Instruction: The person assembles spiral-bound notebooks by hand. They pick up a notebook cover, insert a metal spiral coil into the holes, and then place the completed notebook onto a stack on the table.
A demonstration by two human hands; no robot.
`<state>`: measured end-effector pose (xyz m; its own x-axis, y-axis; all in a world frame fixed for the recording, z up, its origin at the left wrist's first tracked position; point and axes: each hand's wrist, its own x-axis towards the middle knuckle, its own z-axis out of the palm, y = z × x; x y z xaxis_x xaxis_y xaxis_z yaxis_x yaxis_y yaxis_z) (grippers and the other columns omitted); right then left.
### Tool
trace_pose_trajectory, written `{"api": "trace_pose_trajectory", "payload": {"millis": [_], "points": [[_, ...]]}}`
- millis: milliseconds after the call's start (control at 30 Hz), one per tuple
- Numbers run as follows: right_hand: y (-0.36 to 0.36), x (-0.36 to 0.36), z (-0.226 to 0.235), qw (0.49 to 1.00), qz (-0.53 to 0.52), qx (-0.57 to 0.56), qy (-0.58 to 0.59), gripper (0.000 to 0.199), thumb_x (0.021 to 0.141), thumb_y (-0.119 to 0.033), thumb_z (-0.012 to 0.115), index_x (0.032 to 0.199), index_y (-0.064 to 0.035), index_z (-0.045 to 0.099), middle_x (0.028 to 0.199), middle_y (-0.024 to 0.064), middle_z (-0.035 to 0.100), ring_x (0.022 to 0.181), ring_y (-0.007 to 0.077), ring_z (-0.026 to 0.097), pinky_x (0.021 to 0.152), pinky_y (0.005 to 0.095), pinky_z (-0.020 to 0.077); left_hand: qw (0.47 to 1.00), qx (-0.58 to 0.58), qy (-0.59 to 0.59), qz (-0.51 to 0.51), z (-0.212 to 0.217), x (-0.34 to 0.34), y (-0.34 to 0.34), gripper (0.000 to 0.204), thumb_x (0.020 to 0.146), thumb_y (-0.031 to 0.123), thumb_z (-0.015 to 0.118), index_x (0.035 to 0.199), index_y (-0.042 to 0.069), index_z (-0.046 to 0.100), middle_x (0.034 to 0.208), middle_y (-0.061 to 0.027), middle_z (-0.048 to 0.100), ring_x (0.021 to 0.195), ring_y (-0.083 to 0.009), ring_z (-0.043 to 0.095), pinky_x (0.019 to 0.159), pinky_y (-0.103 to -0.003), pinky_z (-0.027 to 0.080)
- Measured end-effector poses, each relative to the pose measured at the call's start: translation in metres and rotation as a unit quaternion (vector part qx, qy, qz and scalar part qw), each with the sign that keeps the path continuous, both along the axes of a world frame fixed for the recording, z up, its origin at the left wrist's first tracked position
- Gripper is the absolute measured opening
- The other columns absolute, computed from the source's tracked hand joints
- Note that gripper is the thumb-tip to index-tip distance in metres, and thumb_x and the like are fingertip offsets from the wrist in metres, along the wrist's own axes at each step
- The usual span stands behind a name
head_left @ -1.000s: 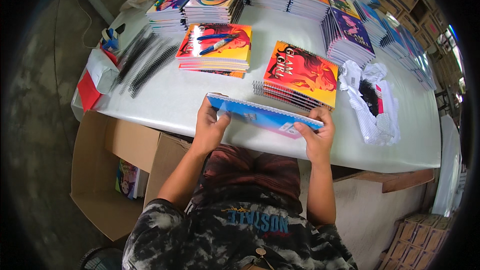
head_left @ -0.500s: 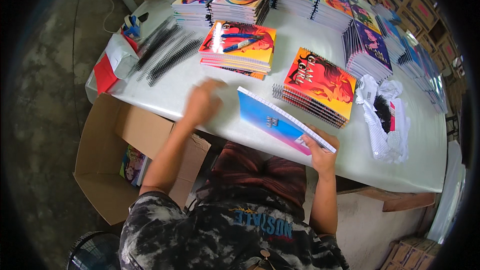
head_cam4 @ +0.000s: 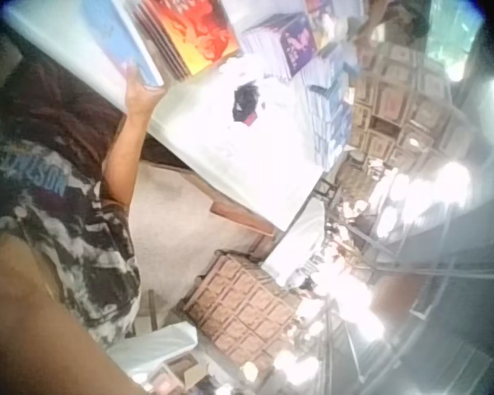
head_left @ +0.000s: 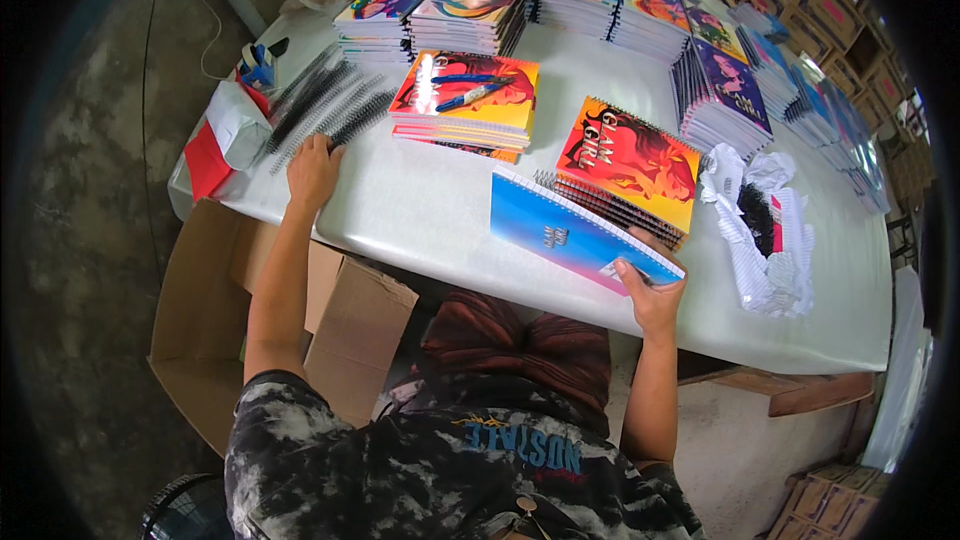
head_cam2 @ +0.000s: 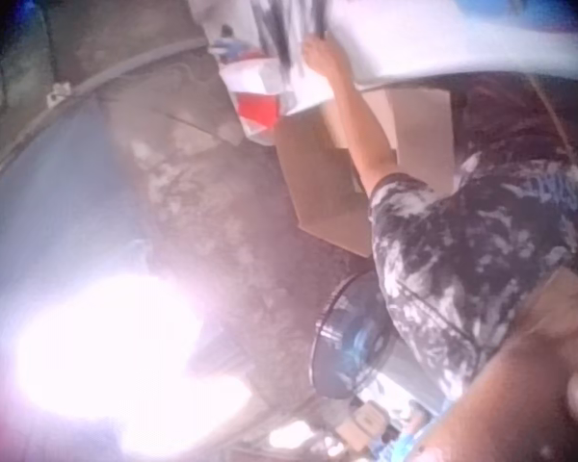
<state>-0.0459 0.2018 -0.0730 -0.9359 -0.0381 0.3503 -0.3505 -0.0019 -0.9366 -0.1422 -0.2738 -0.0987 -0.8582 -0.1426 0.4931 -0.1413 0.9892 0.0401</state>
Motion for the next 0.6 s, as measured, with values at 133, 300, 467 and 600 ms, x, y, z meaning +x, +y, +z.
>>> {"api": "trace_pose_trajectory", "payload": {"millis": [133, 300, 467, 600], "points": [[-0.005, -0.003, 0.010, 0.998, 0.024, -0.043, 0.044, 0.032, 0.077, 0.003, 0.062, 0.108, 0.0051, 0.057, 0.100, 0.0095, 0.061, 0.087, 0.0102, 0.055, 0.077, 0.0232, 0.0448, 0.995, 0.093, 0.014, -0.020, 0.015, -0.004, -0.005, 0.031, 0.081, 0.029, 0.059, 0.101, 0.006, 0.055, 0.085, -0.0111, 0.059, 0.083, -0.0284, 0.057, 0.073, -0.039, 0.044], [-0.002, -0.002, 0.010, 0.999, 0.008, -0.025, 0.034, 0.028, 0.077, 0.004, 0.062, 0.105, 0.0051, 0.057, 0.098, 0.0076, 0.060, 0.085, 0.0102, 0.055, 0.076, 0.0227, 0.0443, 0.953, 0.282, 0.112, -0.002, 0.039, -0.017, 0.003, 0.033, 0.085, 0.029, 0.057, 0.109, 0.007, 0.054, 0.080, -0.0107, 0.062, 0.068, -0.0223, 0.060, 0.062, -0.031, 0.046], [-0.001, -0.003, 0.008, 0.999, -0.015, 0.011, 0.046, 0.026, 0.077, 0.005, 0.063, 0.102, 0.0040, 0.058, 0.096, 0.0070, 0.061, 0.083, 0.0097, 0.056, 0.074, 0.0223, 0.0445, 0.591, 0.764, -0.082, -0.246, 0.086, 0.018, 0.092, 0.028, 0.088, 0.022, 0.054, 0.113, 0.009, 0.050, 0.079, -0.0073, 0.062, 0.068, -0.0138, 0.057, 0.063, -0.025, 0.045], [0.005, -0.001, 0.014, 0.997, -0.002, 0.033, 0.067, 0.026, 0.076, 0.005, 0.063, 0.102, 0.0040, 0.059, 0.097, 0.0064, 0.061, 0.083, 0.0085, 0.055, 0.073, 0.0213, 0.0444, 0.732, 0.538, -0.182, -0.376, 0.106, 0.054, 0.126, 0.029, 0.088, 0.020, 0.054, 0.111, 0.004, 0.046, 0.077, -0.0068, 0.057, 0.068, -0.0148, 0.054, 0.065, -0.028, 0.044]]}}
